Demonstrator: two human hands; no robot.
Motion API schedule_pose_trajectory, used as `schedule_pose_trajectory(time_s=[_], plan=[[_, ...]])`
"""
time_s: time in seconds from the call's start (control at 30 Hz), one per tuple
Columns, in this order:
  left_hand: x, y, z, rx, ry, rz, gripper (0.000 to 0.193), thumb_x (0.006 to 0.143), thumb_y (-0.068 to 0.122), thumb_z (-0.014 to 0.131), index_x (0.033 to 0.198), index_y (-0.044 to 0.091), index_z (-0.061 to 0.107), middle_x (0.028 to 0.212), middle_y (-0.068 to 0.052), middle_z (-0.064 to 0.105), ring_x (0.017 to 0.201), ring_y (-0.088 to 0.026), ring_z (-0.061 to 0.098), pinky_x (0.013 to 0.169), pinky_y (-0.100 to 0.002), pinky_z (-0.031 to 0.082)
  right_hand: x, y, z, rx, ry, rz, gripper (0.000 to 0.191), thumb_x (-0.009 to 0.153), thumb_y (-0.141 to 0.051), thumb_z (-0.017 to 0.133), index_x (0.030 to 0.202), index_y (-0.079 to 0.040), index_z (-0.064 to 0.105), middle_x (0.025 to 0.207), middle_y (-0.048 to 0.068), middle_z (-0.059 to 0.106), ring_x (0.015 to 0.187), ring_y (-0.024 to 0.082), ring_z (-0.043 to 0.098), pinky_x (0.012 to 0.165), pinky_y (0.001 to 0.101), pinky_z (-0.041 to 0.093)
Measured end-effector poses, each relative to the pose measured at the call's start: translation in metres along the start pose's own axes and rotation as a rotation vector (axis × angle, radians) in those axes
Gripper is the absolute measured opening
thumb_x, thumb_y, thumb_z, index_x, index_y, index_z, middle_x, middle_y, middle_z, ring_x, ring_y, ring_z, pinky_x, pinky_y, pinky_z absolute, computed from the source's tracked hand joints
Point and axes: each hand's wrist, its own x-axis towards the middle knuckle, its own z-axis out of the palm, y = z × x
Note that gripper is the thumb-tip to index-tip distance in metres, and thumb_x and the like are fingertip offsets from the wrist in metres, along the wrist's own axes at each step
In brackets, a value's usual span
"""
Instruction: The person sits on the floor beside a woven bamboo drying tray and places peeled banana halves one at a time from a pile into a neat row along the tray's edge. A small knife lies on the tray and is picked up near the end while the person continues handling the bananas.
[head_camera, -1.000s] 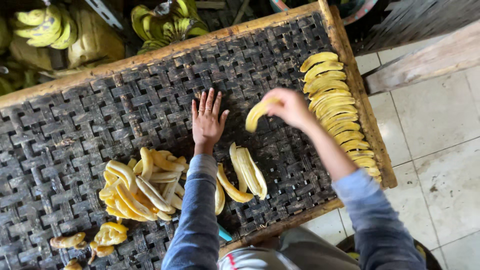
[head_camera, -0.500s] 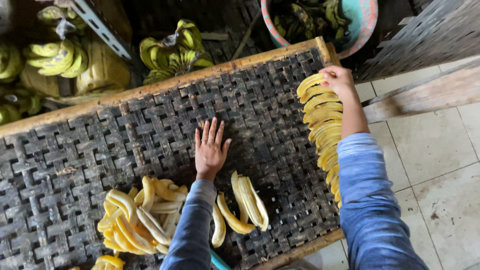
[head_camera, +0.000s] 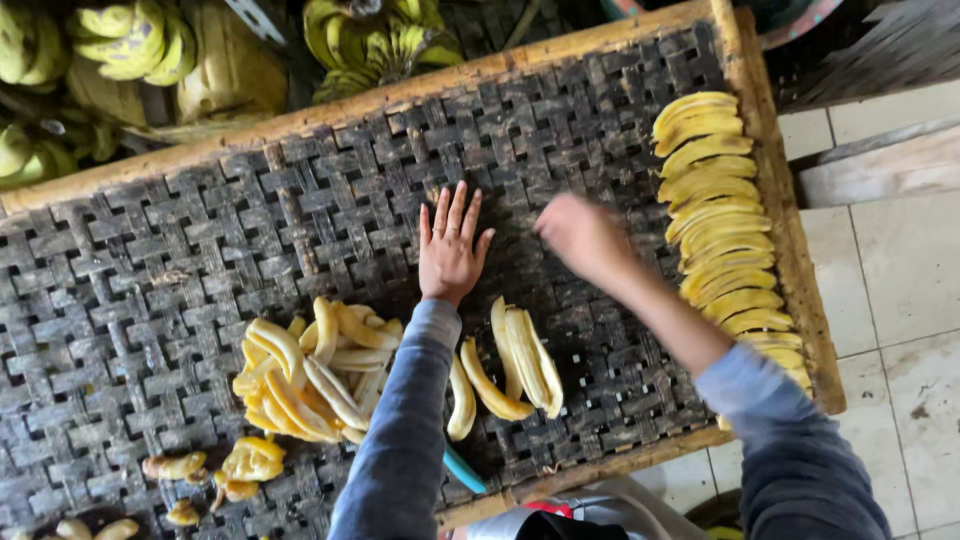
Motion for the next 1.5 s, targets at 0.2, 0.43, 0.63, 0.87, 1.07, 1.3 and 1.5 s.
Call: schedule_pose_trajectory(time_s=[0.2,0.43,0.63,0.87,1.07,1.3,1.5], plan=[[-0.006,-0.003,0.003,0.053,-0.023,-0.004,0.062,0.107,0.048,0.046,0.161,0.019,0.037,0.17,-0.004,0.026,0.156,-0.028,0.024,0.127,-0.055,0.016,-0.09,-0.08,0.101,-0.009,-0.308,-0.199,0.027,0.097,-0.026,0.072,0.108,-0.002,0.066,0.108,0.014,0.07,0.1,0.029,0.069,0.089,0.0417,0.058],[-0.006,-0.005,-0.001,0.056,-0.033,-0.004,0.062,0.107,0.049,0.045,0.161,0.02,0.036,0.17,-0.005,0.025,0.156,-0.028,0.024,0.127,-0.055,0.016,-0.126,-0.119,0.131,-0.194,-0.513,-0.002,0.097,0.074,-0.021,0.08,0.153,-0.002,0.027,0.114,0.027,0.063,0.105,0.044,0.061,0.083,0.0497,0.055],[-0.006,-0.008,-0.003,0.036,-0.019,0.0,0.061,0.108,0.048,0.045,0.161,0.019,0.036,0.17,-0.005,0.026,0.156,-0.029,0.024,0.126,-0.056,0.017,-0.139,-0.119,0.147,-0.132,-0.405,0.149,0.08,0.085,-0.01,0.07,0.155,-0.007,0.029,0.102,0.025,0.065,0.091,0.042,0.066,0.075,0.049,0.057],[-0.007,-0.013,-0.003,0.03,-0.014,0.001,0.061,0.108,0.048,0.045,0.161,0.019,0.037,0.17,-0.004,0.026,0.156,-0.029,0.025,0.127,-0.056,0.018,-0.115,-0.092,0.135,0.221,-0.651,0.376,0.079,0.085,-0.014,0.068,0.153,-0.009,0.028,0.096,0.017,0.065,0.08,0.03,0.069,0.069,0.0411,0.055],[-0.006,-0.015,0.002,0.039,-0.018,-0.003,0.061,0.107,0.049,0.046,0.16,0.02,0.036,0.169,-0.004,0.026,0.156,-0.029,0.025,0.126,-0.056,0.017,-0.105,-0.073,0.121,0.718,-0.646,0.565,0.069,0.084,-0.024,0.084,0.141,-0.01,0.049,0.096,0.001,0.067,0.081,0.012,0.064,0.068,0.021,0.052],[-0.007,-0.013,-0.001,0.008,-0.014,-0.005,0.062,0.107,0.048,0.046,0.161,0.018,0.036,0.17,-0.005,0.027,0.156,-0.029,0.026,0.127,-0.055,0.017,-0.04,-0.029,0.035,0.509,-0.175,0.554,0.023,0.105,-0.025,0.05,0.112,-0.005,0.059,0.083,0.002,0.063,0.067,0.011,0.062,0.061,0.0245,0.058],[-0.001,-0.011,-0.002,0.029,0.01,0.006,0.062,0.106,0.046,0.048,0.16,0.018,0.038,0.169,-0.006,0.028,0.155,-0.03,0.027,0.126,-0.056,0.017,0.008,0.071,-0.117,0.189,-0.009,0.5,0.032,0.105,-0.011,0.032,0.132,-0.007,0.048,0.116,0.004,0.064,0.096,0.016,0.069,0.078,0.0362,0.059]])
